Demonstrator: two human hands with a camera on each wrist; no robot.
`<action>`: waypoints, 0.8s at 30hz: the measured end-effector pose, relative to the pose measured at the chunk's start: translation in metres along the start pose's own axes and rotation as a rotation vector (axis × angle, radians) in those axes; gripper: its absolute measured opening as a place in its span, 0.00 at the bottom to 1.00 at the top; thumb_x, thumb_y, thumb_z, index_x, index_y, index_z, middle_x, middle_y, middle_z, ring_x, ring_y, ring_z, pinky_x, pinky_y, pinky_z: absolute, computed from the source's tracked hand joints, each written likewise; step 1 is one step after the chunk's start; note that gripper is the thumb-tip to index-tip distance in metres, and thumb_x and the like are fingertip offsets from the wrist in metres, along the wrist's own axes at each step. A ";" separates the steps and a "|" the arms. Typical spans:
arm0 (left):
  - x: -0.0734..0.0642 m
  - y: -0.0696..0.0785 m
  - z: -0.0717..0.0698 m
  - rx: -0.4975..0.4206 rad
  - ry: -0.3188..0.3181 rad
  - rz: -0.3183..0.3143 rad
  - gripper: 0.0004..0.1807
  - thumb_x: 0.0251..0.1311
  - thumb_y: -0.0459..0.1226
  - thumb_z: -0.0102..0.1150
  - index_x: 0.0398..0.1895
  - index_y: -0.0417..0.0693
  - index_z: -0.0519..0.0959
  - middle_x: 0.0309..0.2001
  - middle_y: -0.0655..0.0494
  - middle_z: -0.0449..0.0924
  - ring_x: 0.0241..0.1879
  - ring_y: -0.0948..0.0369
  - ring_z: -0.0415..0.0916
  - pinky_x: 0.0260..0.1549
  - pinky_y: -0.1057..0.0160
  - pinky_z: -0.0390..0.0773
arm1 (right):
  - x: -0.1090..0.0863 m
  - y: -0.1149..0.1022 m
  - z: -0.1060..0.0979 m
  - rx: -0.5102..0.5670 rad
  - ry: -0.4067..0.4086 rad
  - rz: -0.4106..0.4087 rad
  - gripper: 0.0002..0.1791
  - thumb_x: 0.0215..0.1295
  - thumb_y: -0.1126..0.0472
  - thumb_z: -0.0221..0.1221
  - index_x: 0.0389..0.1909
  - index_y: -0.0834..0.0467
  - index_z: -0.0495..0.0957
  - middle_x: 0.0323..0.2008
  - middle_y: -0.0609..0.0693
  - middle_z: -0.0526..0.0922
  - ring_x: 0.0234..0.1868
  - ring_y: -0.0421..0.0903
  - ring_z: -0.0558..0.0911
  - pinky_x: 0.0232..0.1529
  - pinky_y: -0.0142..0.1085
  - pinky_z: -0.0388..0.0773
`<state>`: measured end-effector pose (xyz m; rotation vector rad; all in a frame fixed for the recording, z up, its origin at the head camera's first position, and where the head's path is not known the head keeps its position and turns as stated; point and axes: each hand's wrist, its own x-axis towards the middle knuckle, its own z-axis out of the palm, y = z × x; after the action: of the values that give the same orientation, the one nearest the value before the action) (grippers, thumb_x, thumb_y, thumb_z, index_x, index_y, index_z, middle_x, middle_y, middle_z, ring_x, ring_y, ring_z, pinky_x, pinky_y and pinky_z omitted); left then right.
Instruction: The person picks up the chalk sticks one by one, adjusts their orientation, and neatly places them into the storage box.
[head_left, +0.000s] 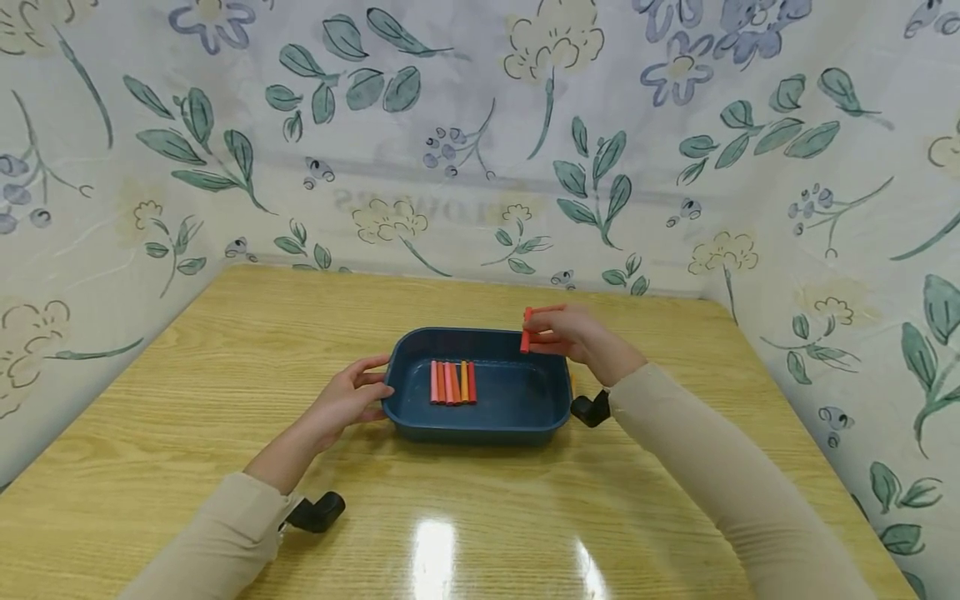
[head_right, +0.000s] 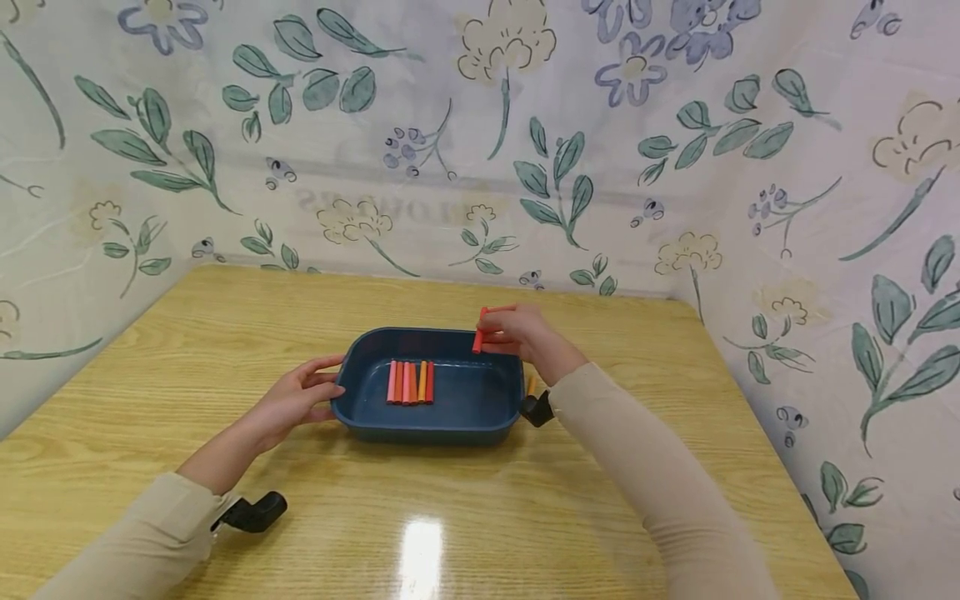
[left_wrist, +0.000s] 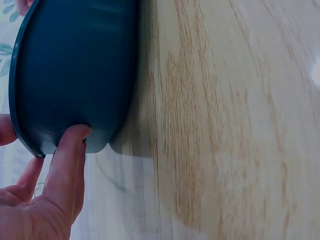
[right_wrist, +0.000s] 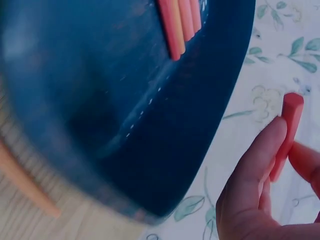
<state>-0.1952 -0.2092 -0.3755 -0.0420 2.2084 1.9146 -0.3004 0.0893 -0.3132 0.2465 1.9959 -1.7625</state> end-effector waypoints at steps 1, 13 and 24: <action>0.000 0.000 0.000 0.001 0.000 0.000 0.32 0.64 0.29 0.48 0.70 0.36 0.51 0.61 0.28 0.57 0.45 0.49 0.76 0.41 0.54 0.79 | 0.001 -0.001 0.003 -0.002 -0.013 0.004 0.22 0.61 0.68 0.58 0.57 0.65 0.70 0.47 0.59 0.74 0.39 0.50 0.80 0.42 0.38 0.80; -0.001 0.002 0.002 -0.006 0.007 -0.004 0.32 0.64 0.29 0.47 0.69 0.36 0.51 0.61 0.28 0.57 0.45 0.49 0.76 0.42 0.54 0.79 | 0.021 -0.002 0.036 -0.043 -0.131 0.091 0.18 0.58 0.70 0.61 0.50 0.68 0.73 0.37 0.58 0.79 0.31 0.47 0.80 0.39 0.37 0.81; -0.002 0.002 0.001 0.005 0.013 -0.014 0.32 0.64 0.29 0.48 0.70 0.36 0.51 0.62 0.29 0.57 0.46 0.47 0.76 0.42 0.52 0.79 | 0.039 0.012 0.052 -0.166 -0.173 0.185 0.13 0.58 0.72 0.60 0.44 0.70 0.78 0.33 0.58 0.81 0.29 0.48 0.81 0.37 0.37 0.81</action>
<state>-0.1937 -0.2079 -0.3734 -0.0699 2.2154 1.9069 -0.3183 0.0344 -0.3455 0.2095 1.9159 -1.4452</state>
